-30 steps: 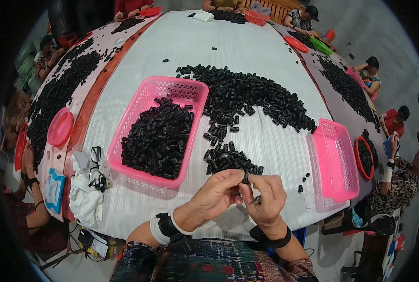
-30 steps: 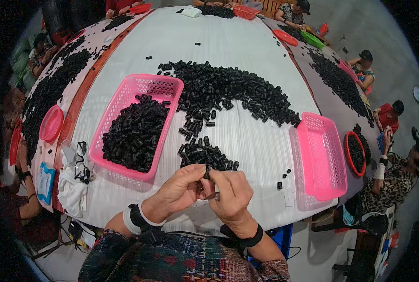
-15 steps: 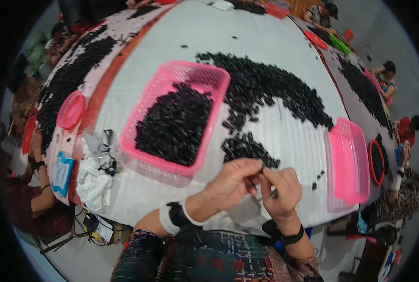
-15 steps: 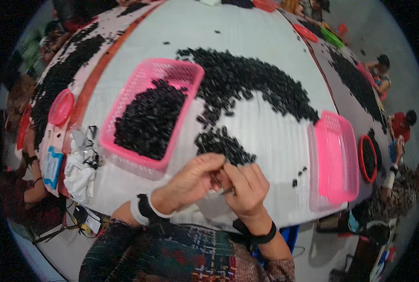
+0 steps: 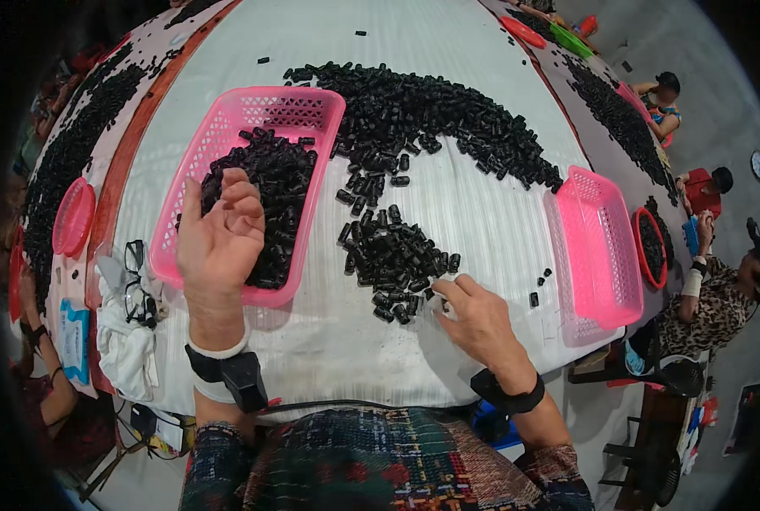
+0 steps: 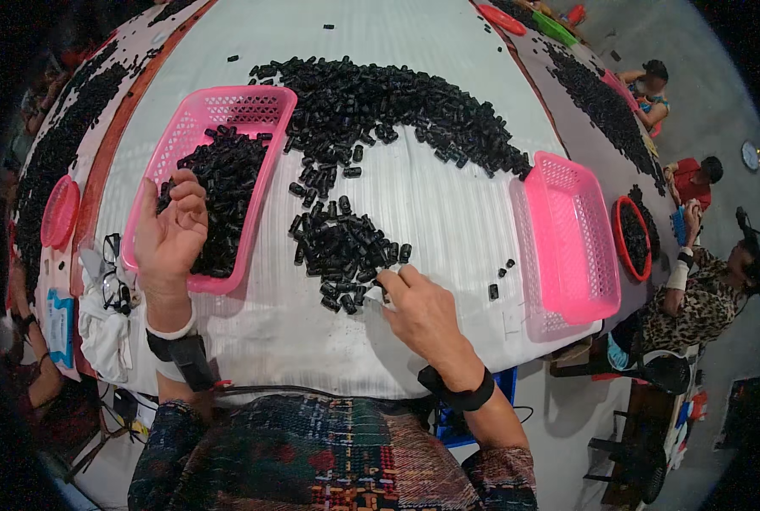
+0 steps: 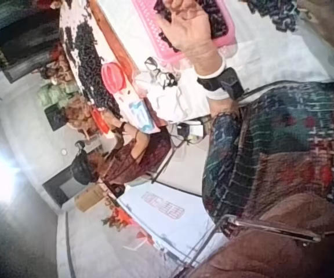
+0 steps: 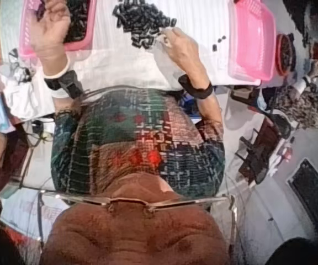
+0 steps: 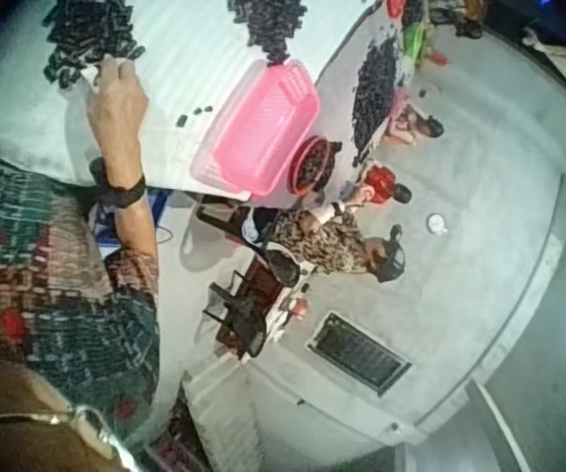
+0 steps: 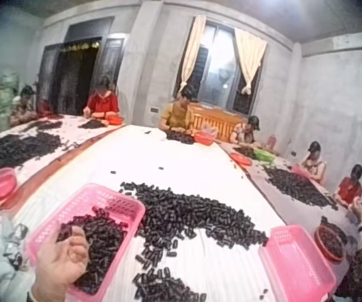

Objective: Assembling small black plastic toggles or cord locks by hand at a large work table.

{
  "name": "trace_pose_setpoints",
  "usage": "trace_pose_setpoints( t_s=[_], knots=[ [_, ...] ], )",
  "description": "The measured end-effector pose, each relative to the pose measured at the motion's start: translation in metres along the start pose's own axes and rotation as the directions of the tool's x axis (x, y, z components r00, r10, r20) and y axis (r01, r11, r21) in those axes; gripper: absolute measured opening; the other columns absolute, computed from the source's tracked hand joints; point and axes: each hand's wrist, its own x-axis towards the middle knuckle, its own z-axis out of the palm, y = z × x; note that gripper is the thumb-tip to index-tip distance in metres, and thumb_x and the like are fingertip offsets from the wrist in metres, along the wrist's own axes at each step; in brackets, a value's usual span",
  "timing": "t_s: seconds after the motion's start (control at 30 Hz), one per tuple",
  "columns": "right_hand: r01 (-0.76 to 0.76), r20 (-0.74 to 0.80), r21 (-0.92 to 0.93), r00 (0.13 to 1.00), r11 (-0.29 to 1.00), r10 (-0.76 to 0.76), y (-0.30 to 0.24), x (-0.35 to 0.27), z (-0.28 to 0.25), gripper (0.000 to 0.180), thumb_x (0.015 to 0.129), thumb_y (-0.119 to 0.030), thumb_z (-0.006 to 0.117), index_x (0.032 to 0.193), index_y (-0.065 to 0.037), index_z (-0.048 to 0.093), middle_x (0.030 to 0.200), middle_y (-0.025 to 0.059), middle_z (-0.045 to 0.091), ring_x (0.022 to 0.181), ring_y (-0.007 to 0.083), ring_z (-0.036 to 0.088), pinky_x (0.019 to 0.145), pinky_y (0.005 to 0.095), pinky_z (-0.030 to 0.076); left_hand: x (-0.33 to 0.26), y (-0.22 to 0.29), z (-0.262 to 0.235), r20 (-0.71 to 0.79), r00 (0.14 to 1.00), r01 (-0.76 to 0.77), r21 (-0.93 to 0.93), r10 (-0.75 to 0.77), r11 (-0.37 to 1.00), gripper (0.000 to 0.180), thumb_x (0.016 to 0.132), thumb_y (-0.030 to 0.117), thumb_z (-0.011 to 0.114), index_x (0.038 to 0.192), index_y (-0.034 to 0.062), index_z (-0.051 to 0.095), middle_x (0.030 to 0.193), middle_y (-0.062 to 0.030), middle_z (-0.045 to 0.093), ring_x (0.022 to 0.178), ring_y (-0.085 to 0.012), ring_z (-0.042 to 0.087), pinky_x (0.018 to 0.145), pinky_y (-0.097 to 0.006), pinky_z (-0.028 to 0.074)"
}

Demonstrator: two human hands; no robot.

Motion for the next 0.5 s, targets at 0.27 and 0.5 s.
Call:
trace_pose_setpoints(
  t_s=[0.27,0.5],
  knots=[
    [0.009,0.118,-0.056,0.993,0.998,-0.002,0.007,0.005,0.010,0.032,0.067,-0.015,0.067,0.096,-0.009,0.054,0.079,0.0078,0.054,0.073,0.0277,0.057,0.060,0.0363,0.046,0.000,-0.045,-0.012,0.002,0.953,0.288,0.305,-0.303,0.908,0.017,0.088,0.026,0.051,0.085,0.0096,0.052,0.073,0.0009,0.048,0.062,-0.0100,0.042,0.051,-0.022,0.036],
    [-0.036,0.140,-0.028,0.989,0.999,0.039,0.004,0.006,0.013,0.027,0.068,-0.019,0.067,0.090,-0.007,0.055,0.077,0.0076,0.056,0.070,0.0281,0.058,0.058,0.0363,0.046,-0.014,-0.088,-0.025,-0.185,0.898,0.436,0.496,-0.400,0.751,0.012,0.089,0.022,0.049,0.088,0.0102,0.052,0.074,0.0016,0.050,0.060,-0.0085,0.045,0.050,-0.022,0.037]
  ],
)
